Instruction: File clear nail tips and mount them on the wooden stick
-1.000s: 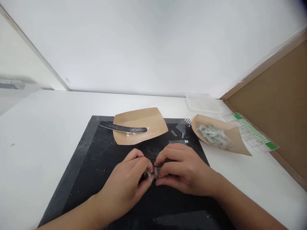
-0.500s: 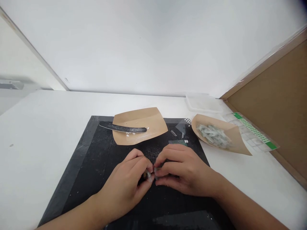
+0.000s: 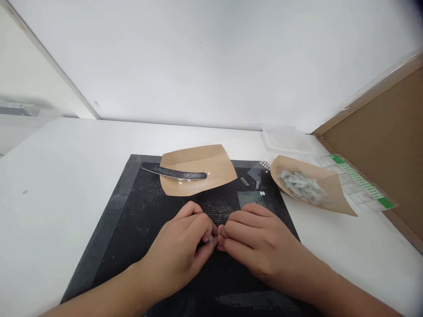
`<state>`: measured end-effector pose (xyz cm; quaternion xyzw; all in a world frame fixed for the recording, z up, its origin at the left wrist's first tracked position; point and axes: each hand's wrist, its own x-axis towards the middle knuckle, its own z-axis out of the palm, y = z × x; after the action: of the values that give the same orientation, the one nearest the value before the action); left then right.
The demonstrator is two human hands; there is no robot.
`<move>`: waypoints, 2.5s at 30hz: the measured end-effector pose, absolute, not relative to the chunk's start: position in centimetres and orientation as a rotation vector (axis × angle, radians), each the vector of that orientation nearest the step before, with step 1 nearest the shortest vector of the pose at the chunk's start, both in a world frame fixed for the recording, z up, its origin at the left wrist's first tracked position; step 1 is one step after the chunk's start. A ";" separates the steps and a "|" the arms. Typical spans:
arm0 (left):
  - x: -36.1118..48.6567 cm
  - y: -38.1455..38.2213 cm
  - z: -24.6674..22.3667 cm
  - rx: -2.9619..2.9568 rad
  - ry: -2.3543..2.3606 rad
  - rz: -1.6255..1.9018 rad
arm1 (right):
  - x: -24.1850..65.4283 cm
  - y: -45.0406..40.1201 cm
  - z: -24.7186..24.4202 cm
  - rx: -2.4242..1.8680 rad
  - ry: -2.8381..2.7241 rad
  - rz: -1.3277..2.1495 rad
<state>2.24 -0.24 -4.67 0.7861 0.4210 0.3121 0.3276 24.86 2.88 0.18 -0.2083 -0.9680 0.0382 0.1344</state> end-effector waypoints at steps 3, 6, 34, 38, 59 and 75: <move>2.3 -0.2 -4.6 2.058 1.093 0.822 | 24.8 2.8 0.2 -0.633 -2.800 0.099; 2.3 -0.2 -4.6 2.046 1.093 0.824 | 24.6 2.6 0.1 -0.642 -2.792 0.097; 2.2 -0.3 -4.8 2.076 1.156 0.792 | 25.6 5.1 -1.0 -0.475 -2.630 0.273; 2.2 -0.3 -4.7 2.069 1.147 0.778 | 25.6 5.1 -0.9 -0.487 -2.623 0.256; 2.2 -0.2 -4.8 2.057 1.130 0.772 | 26.0 5.0 -0.2 -0.656 -2.412 0.666; 2.0 0.0 -4.1 2.191 1.002 0.784 | 26.6 6.3 -1.5 -0.953 -2.360 0.380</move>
<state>1.97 0.02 -4.06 0.8251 0.3774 0.2953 0.2993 26.63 6.31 -1.45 -0.3554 -0.8804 0.1418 0.2803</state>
